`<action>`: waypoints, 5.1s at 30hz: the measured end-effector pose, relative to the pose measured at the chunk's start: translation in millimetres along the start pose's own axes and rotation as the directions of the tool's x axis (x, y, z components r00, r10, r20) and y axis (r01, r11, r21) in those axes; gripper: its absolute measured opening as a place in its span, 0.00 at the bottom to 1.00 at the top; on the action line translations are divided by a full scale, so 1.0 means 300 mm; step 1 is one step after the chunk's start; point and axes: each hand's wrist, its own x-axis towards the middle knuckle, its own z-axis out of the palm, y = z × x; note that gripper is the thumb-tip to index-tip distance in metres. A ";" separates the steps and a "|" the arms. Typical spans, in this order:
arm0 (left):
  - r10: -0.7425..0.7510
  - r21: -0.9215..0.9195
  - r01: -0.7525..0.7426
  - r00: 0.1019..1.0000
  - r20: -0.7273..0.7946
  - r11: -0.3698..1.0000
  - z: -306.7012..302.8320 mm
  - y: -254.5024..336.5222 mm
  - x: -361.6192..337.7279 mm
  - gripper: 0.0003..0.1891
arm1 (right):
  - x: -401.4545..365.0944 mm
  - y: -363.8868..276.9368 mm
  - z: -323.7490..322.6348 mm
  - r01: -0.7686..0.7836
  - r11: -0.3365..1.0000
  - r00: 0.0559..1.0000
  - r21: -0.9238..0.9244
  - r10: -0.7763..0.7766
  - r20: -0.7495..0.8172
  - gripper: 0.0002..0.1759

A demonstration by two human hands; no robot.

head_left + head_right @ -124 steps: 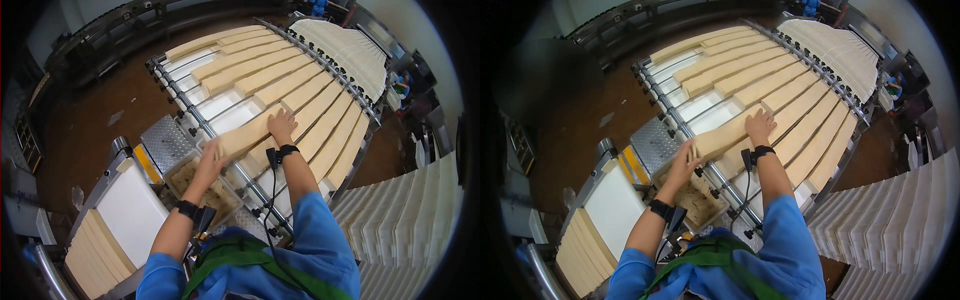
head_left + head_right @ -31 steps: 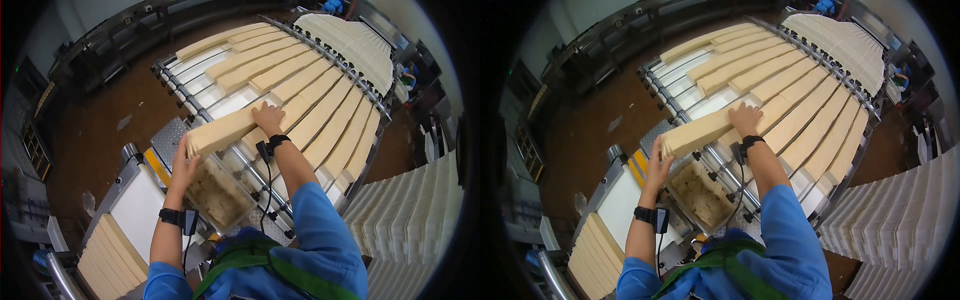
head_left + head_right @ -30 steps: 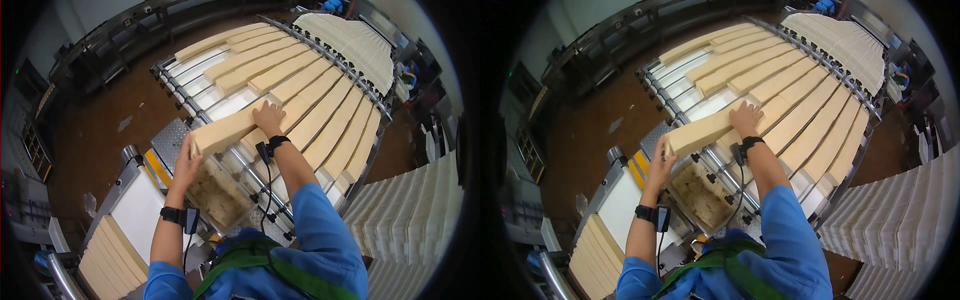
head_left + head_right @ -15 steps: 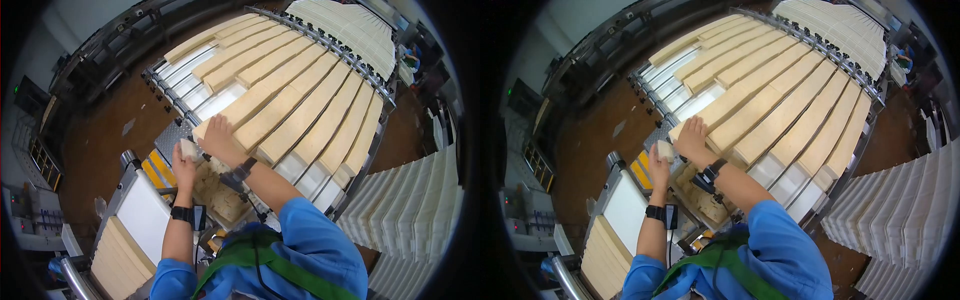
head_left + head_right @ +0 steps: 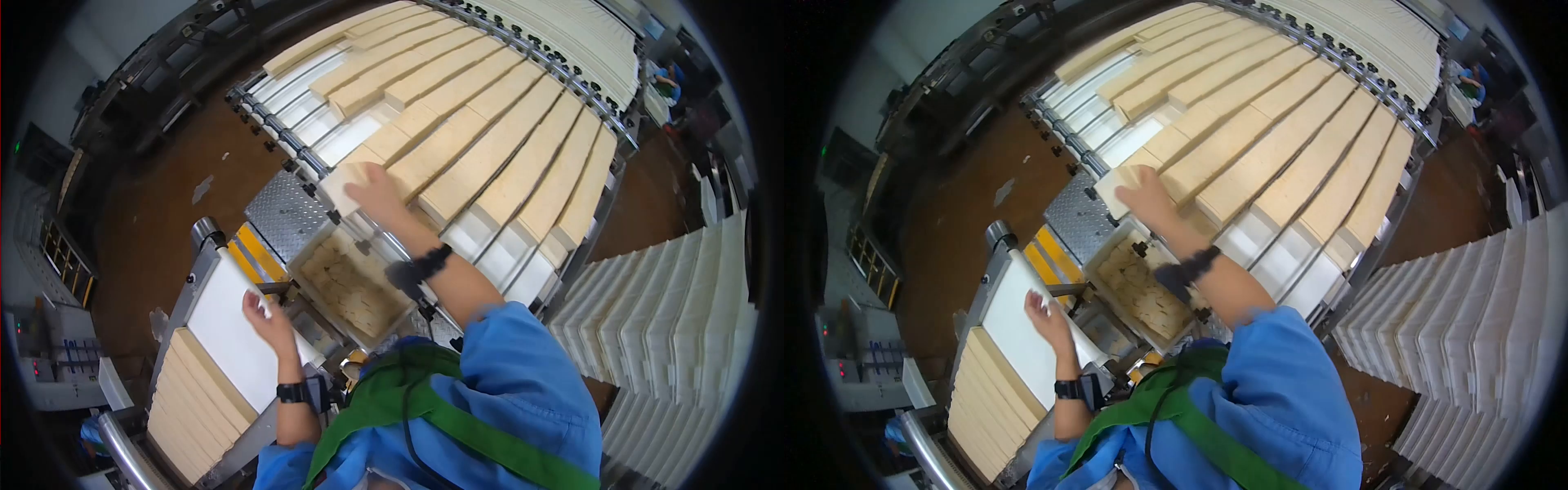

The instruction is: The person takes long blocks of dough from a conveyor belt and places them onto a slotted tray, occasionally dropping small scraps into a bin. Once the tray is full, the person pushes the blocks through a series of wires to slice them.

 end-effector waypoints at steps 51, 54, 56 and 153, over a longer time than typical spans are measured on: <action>-0.340 0.558 0.460 0.888 -0.311 0.691 -0.794 -0.425 -0.319 0.41 | -0.351 0.105 0.895 0.689 0.461 0.650 -0.560 -0.050 0.759 0.34; -0.321 0.594 0.437 0.900 -0.296 0.676 -0.780 -0.428 -0.328 0.43 | -0.464 0.140 1.235 0.752 0.449 0.583 -0.482 -0.115 0.804 0.38; -0.373 0.628 0.441 0.894 -0.247 0.641 -0.785 -0.400 -0.320 0.44 | -0.534 0.100 1.411 0.784 0.437 0.532 -0.442 -0.103 0.841 0.38; 0.241 -0.019 -0.270 0.822 0.516 0.963 0.606 0.201 0.493 0.30 | 0.772 0.019 0.162 -0.004 0.387 0.981 -0.922 0.181 0.072 0.30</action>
